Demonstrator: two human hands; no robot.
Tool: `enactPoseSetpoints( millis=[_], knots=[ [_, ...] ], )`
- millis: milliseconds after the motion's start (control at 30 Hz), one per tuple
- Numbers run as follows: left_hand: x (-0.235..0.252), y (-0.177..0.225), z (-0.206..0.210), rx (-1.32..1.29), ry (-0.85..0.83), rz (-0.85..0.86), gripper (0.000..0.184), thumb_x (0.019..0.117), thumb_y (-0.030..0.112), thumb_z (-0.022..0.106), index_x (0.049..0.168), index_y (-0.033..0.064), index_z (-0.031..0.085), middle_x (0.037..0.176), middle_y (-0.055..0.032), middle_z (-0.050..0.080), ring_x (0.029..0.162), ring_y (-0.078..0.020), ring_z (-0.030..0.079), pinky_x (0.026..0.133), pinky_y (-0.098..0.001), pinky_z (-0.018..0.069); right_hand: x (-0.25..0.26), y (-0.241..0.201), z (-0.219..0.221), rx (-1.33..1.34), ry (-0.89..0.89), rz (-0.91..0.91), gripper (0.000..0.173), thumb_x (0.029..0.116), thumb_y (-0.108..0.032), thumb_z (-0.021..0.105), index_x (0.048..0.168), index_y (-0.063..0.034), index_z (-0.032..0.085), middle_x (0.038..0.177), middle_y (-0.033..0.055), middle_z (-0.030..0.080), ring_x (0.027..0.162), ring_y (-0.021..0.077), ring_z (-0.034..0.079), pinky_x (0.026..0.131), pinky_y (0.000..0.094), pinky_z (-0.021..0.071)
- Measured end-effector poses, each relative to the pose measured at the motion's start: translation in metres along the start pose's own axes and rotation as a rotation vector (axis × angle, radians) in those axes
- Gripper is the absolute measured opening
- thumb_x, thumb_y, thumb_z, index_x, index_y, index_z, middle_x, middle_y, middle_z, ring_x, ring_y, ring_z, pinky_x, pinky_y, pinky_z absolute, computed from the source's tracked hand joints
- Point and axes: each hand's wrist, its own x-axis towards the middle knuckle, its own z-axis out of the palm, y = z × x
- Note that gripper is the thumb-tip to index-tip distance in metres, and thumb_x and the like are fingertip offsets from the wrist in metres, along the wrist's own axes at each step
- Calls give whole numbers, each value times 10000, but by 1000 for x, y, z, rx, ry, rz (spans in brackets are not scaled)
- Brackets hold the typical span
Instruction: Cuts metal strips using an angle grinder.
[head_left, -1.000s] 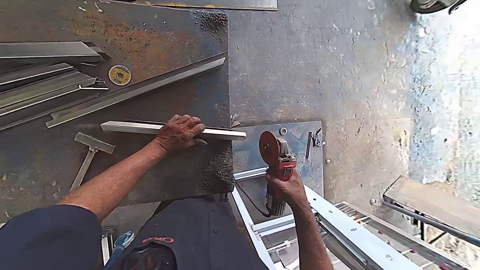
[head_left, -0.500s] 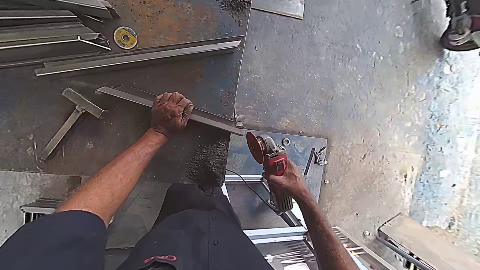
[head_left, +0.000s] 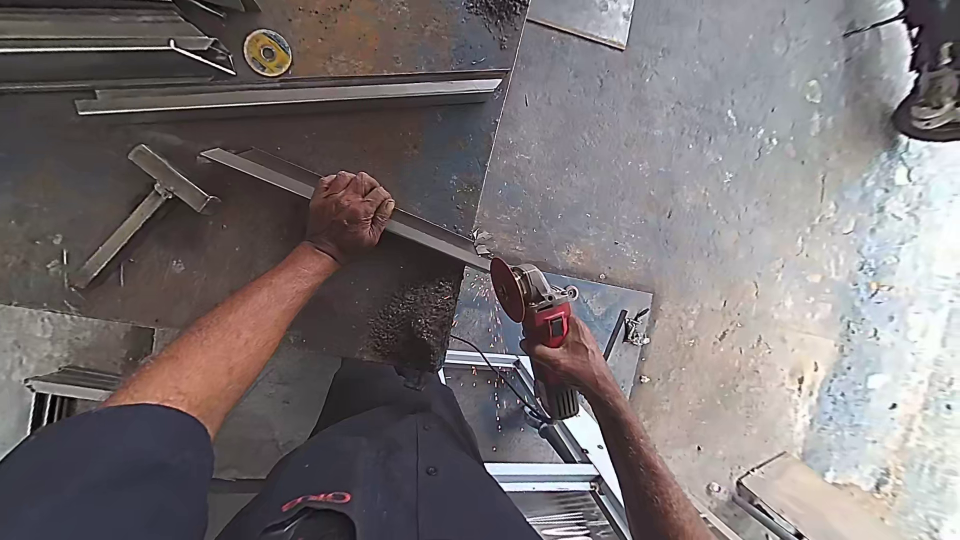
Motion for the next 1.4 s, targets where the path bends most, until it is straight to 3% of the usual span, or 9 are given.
enactPoseSetpoints(
  millis=[433, 500, 733, 1400],
  knots=[
    [1, 3, -3, -4, -7, -15, 457, 1089, 385, 338, 1058, 112, 703, 1126, -122, 696, 1127, -328, 618, 928, -515, 414, 9, -4, 0, -62, 20, -46, 807, 658, -460, 835, 1298, -32, 595, 1093, 66, 712, 1008, 110, 676, 918, 367, 550],
    [0, 3, -1, -13, 9, -14, 456, 1091, 389, 342, 1047, 109, 699, 1111, -126, 698, 1116, -332, 620, 922, -514, 412, 9, -6, -2, -57, 13, -32, 781, 657, -457, 832, 1281, -54, 593, 1075, 39, 710, 993, 84, 677, 907, 341, 558],
    [1, 4, -3, -16, -8, -25, 455, 1090, 387, 337, 1056, 111, 696, 1125, -131, 695, 1133, -333, 617, 919, -516, 409, 15, -3, -7, -63, -29, -5, 799, 640, -484, 838, 1272, -57, 599, 1065, 44, 707, 985, 113, 677, 895, 385, 561],
    [1, 5, -4, -4, -21, -25, 461, 1086, 392, 332, 1066, 109, 695, 1133, -134, 697, 1165, -339, 620, 953, -534, 423, 25, -2, -7, -65, -43, -37, 794, 643, -470, 842, 1278, -57, 603, 1068, 45, 716, 981, 114, 689, 899, 388, 570]
  ],
)
